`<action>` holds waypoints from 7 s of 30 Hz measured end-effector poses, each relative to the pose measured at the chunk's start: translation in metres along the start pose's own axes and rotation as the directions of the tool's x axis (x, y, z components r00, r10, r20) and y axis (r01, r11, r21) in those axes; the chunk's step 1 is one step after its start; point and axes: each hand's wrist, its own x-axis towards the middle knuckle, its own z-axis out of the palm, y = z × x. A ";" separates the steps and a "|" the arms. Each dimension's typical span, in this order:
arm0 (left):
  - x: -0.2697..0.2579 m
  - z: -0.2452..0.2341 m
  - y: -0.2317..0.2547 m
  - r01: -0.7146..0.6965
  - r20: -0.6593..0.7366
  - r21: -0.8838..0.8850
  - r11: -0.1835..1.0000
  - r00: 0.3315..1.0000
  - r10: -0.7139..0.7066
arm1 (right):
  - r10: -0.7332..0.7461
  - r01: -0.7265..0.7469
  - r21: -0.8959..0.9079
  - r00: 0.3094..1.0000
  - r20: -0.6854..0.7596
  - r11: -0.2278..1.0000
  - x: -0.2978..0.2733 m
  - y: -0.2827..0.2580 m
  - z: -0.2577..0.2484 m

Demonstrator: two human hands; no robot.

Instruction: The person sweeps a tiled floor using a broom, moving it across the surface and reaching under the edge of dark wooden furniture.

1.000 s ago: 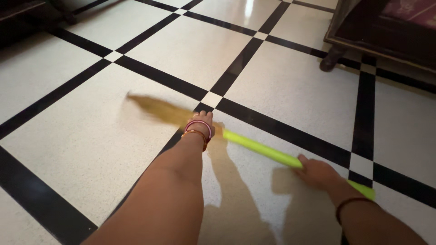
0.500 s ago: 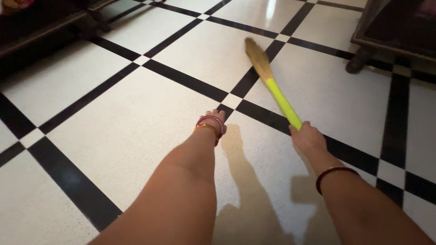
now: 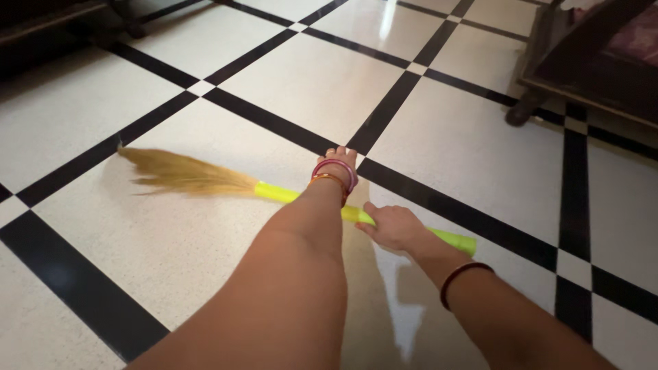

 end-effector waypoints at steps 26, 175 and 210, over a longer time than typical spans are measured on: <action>0.016 0.041 -0.053 0.004 0.033 -0.106 0.994 0.999 -0.001 | 0.646 -0.513 0.600 0.763 -0.010 0.614 0.091 -0.022 -0.031; -0.013 -0.013 -0.206 0.324 -0.005 -0.064 0.944 0.946 -0.325 | 0.587 -0.467 0.744 0.800 0.126 0.477 0.232 -0.016 -0.043; -0.042 -0.033 -0.225 0.418 0.121 -0.076 0.905 0.905 -0.408 | -0.038 0.036 0.150 0.999 0.007 0.988 0.224 -0.078 -0.022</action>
